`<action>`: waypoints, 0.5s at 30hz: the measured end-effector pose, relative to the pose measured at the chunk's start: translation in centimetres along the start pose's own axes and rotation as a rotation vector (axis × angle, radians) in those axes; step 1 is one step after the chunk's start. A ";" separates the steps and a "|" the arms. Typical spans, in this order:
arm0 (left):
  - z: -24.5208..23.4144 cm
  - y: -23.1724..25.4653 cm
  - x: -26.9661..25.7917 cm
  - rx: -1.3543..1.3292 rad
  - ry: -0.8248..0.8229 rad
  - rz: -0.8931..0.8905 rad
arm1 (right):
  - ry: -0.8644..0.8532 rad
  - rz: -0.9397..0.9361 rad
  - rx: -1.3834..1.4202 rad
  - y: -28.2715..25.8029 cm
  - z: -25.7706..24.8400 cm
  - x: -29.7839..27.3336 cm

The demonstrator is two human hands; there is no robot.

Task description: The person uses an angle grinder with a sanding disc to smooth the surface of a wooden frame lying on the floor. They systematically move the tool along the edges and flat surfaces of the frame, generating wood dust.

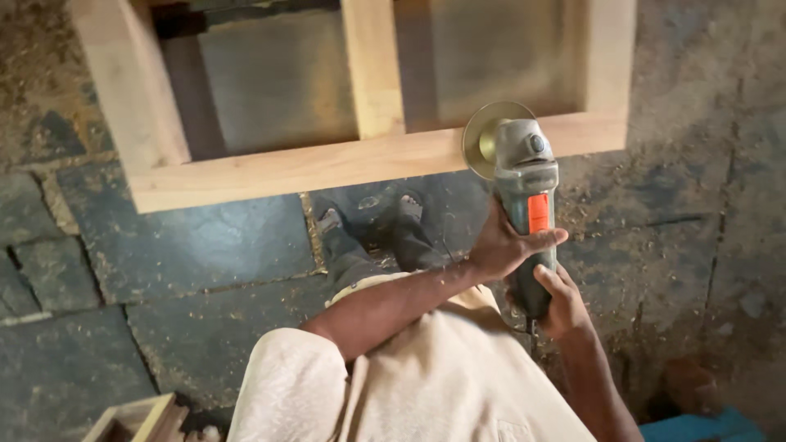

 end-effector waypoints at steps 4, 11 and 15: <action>3.0 -0.2 2.5 -0.039 -0.158 -0.086 | -0.042 -0.082 0.027 -1.7 -1.6 0.1; 4.7 0.0 6.5 0.152 -0.164 -0.110 | 0.088 -0.129 0.108 -3.2 -0.9 1.6; 1.1 0.1 4.9 0.065 -0.104 0.000 | 0.004 -0.104 0.103 -0.2 1.9 2.1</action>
Point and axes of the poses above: each hand's wrist, its own x-axis towards the middle knuckle, its own z-axis out of the palm, y = z × x, the point moved 4 cm from there along x, towards the middle knuckle, and after that the axes turned 13 degrees about x, right-handed, at the moved point
